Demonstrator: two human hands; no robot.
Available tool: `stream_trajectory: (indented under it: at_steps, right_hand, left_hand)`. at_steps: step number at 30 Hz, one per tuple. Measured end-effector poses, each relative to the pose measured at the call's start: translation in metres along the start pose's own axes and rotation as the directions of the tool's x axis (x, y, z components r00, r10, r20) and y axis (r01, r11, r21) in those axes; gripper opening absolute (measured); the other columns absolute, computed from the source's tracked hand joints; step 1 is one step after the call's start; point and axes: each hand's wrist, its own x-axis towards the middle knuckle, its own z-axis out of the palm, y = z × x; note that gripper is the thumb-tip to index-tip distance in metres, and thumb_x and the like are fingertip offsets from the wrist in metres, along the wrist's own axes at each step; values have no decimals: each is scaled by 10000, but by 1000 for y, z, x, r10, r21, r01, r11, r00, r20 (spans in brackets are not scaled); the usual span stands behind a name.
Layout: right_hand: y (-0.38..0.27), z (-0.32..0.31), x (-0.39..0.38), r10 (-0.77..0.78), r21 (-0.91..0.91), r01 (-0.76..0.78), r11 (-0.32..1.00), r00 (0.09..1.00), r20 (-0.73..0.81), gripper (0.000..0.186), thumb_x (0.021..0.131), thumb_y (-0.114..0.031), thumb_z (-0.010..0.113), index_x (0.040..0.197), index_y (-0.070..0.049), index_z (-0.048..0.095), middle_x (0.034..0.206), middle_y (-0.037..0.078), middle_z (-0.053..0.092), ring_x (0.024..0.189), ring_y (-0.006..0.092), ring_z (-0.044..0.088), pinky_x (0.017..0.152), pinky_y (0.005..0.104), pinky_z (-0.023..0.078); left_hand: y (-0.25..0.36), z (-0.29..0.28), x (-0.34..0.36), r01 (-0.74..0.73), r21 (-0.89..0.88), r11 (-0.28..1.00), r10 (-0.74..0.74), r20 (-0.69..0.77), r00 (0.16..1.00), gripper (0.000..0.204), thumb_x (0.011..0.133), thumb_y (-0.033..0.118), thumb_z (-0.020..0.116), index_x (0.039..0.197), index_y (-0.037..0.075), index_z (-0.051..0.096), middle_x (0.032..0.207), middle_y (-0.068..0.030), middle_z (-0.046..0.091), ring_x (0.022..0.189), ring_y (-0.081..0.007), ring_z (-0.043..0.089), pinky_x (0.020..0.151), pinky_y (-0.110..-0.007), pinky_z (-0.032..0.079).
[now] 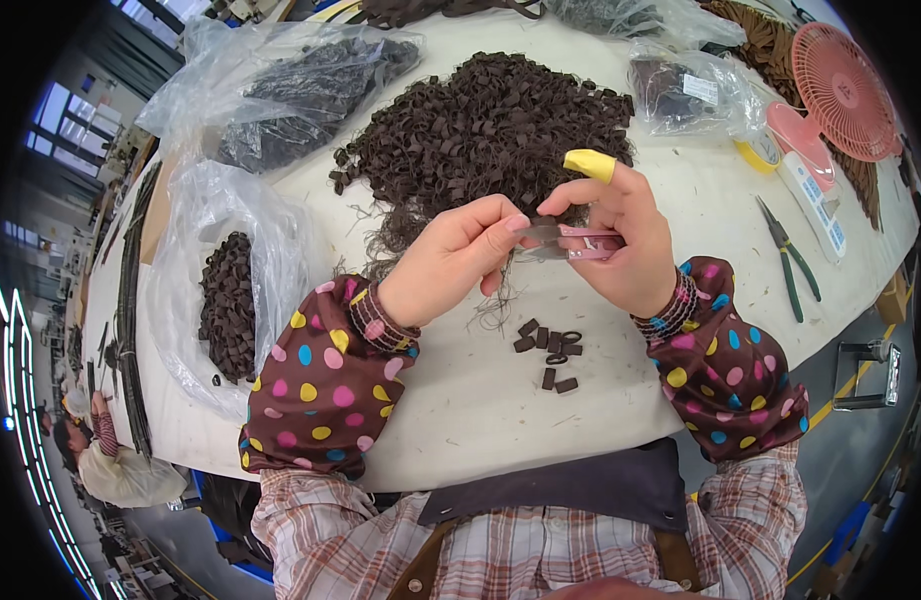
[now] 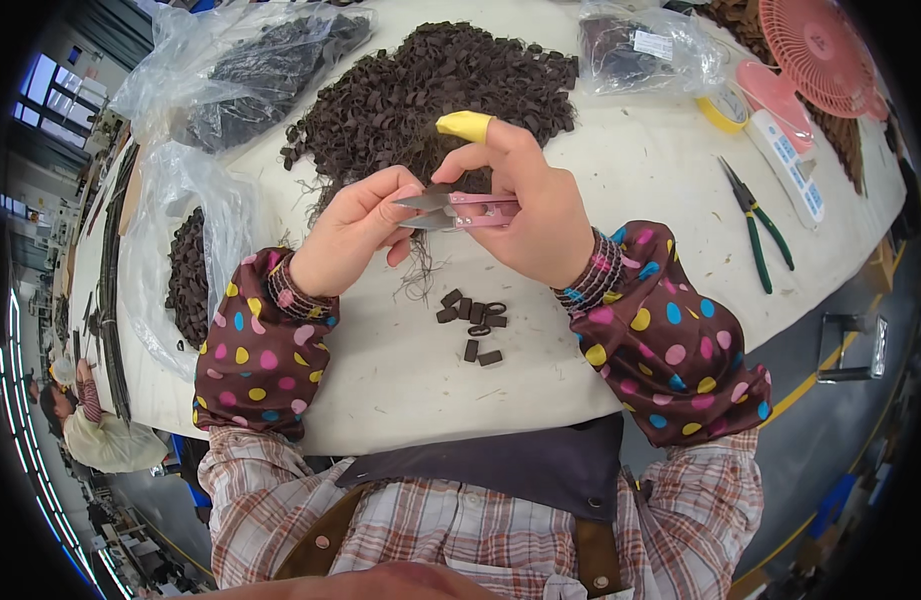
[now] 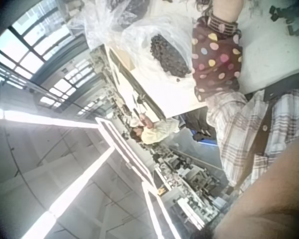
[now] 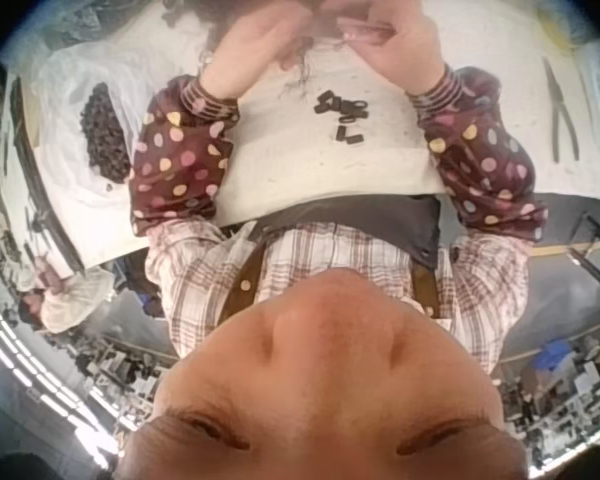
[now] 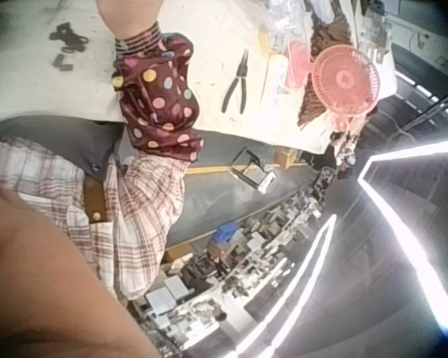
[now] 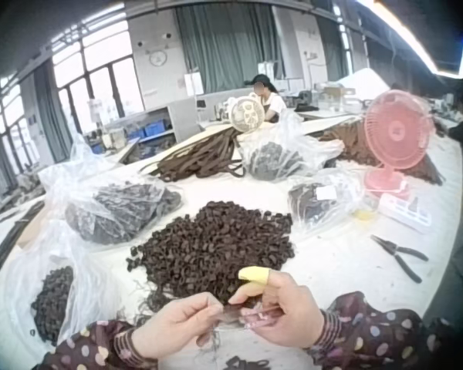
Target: The person trims excess threads and edges from small leather parts using snips.
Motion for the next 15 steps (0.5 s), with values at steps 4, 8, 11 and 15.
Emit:
stream_trajectory:
  at_steps: [4, 8, 11, 15]
  right_hand:
    - [-6, 6, 1, 254, 325, -235, 916, 967, -18, 616, 700, 83, 618, 1232, -27, 326, 970, 74, 590, 604, 43, 552, 522, 153, 421]
    - [-7, 19, -1, 552, 673, -402, 620, 834, -11, 546, 756, 50, 614, 1221, -27, 339, 989, 85, 557, 679, 49, 563, 567, 145, 421]
    - [-23, 15, 4, 687, 764, -525, 375, 710, 151, 486, 806, -23, 600, 1218, -27, 342, 953, 49, 556, 578, 3, 467, 467, 135, 333]
    - [-24, 14, 3, 718, 811, -561, 166, 633, 291, 460, 829, -76, 589, 1215, -24, 344, 931, 31, 558, 480, -18, 338, 395, 149, 227]
  left_hand:
    - [3, 0, -1, 45, -287, 957, -47, 3, 999, 213, 930, 240, 488, 914, 47, 576, 669, 49, 462, 551, -34, 399, 509, -164, 342]
    - [-9, 9, 3, -64, -378, 923, 19, -122, 992, 184, 916, 208, 510, 905, 43, 591, 868, 21, 508, 617, -36, 403, 542, -168, 338]
    - [-18, 13, 3, -188, -284, 940, 132, -204, 970, 161, 906, 164, 524, 909, 32, 616, 1076, -13, 488, 702, -42, 446, 602, -179, 375]
    - [-16, 20, 5, -354, -199, 914, 299, -260, 918, 132, 894, 114, 537, 923, 14, 619, 1124, -50, 505, 812, -66, 515, 677, -191, 421]
